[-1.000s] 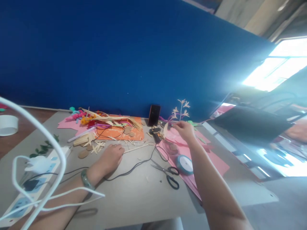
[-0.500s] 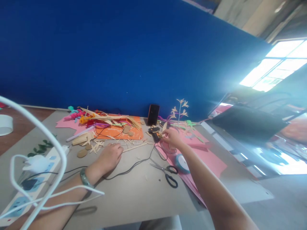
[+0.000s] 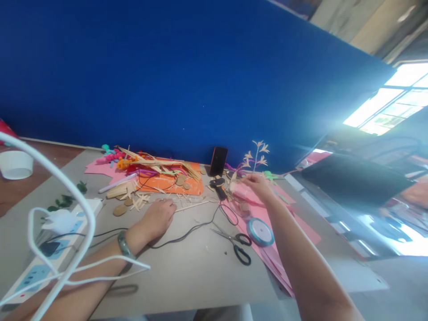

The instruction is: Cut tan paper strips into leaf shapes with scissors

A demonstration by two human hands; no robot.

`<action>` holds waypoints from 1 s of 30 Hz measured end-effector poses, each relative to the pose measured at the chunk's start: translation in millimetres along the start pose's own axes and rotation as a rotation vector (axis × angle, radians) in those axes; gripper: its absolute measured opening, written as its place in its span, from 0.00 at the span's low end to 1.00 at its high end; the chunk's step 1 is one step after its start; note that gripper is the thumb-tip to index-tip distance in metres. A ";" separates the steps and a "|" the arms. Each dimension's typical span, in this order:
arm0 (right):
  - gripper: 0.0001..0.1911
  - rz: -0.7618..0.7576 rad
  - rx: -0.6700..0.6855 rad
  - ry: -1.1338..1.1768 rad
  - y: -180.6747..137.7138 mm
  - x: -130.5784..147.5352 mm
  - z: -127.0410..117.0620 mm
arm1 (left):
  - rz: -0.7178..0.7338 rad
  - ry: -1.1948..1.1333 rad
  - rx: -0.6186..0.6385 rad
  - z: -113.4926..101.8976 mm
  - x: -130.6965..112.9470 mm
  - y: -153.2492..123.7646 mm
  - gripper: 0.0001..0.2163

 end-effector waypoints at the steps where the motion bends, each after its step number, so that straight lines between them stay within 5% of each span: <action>1: 0.13 0.018 -0.023 0.054 0.7 -1.0 -3.7 | 0.000 -0.005 0.003 0.1 0.1 -0.1 0.12; 10: 0.17 0.065 -0.098 0.518 -2.8 16.1 1.5 | -0.004 -0.031 0.018 1.5 3.4 -0.2 0.10; 16: 0.20 0.009 -0.040 0.710 -11.9 50.6 41.3 | -0.016 -0.129 -0.069 0.5 4.3 0.2 0.10; 20: 0.16 -0.075 -0.012 0.719 -39.8 82.8 76.8 | -0.045 -0.493 -0.237 -5.9 2.5 1.8 0.11; 26: 0.06 -1.059 -0.115 -0.049 -109.6 153.0 97.1 | -0.231 -1.339 -0.319 -7.0 6.6 8.8 0.18; 30: 0.11 -1.345 -0.137 -0.425 -125.4 164.8 107.6 | -0.369 -1.554 -0.383 -4.1 12.8 10.1 0.19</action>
Point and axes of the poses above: each hand's wrist, its own y-axis towards the middle knuckle, its own z-axis out of the palm, x = y × z, the point moved 3 cm from there along y, towards the middle knuckle, and after that the axes turned 14 degrees about -y, right-handed, at the moved point
